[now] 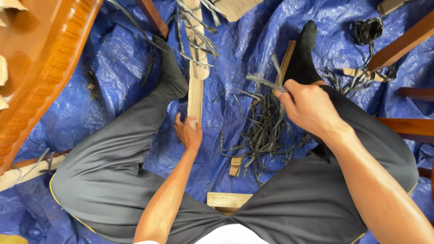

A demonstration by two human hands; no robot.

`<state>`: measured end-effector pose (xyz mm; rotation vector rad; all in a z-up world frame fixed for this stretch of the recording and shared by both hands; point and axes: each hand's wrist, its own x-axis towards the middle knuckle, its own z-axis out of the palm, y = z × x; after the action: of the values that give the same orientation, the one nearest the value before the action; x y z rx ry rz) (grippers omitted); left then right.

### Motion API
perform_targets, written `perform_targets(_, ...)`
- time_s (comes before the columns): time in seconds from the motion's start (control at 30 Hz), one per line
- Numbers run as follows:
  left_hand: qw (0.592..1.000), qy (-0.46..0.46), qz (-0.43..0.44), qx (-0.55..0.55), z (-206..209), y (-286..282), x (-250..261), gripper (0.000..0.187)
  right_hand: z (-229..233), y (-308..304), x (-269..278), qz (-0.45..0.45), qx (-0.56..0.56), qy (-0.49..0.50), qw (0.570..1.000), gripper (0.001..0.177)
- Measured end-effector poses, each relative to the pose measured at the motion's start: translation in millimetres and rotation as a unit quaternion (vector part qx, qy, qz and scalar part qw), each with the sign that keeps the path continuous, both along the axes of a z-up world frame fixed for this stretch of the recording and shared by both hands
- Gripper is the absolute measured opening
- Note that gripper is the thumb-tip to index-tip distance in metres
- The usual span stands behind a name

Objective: Wrapping wooden furniture legs with protective plastic strips and cardboard pieces.

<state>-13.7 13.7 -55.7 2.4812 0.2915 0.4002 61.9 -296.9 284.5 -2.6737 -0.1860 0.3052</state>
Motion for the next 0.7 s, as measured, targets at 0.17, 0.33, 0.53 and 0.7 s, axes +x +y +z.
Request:
perform_targets(0.17,0.978,0.173,0.034,-0.114,-34,19,-8,0.030,-120,-16,0,0.021,-0.044,0.055,0.997,0.036)
perform_targets(0.33,0.980,0.100,-0.018,-0.174,-16,-5,-12,0.024,-227,-25,-37,-0.073,-0.084,0.148,0.983,0.063)
perform_targets(0.53,0.965,0.064,-0.081,-0.239,41,-54,-30,0.017,-201,2,-55,-0.148,-0.015,0.177,0.973,0.059)
perform_targets(0.7,0.946,0.049,-0.108,-0.303,99,-91,-62,0.014,-193,17,-55,-0.208,0.102,0.158,0.960,0.049)
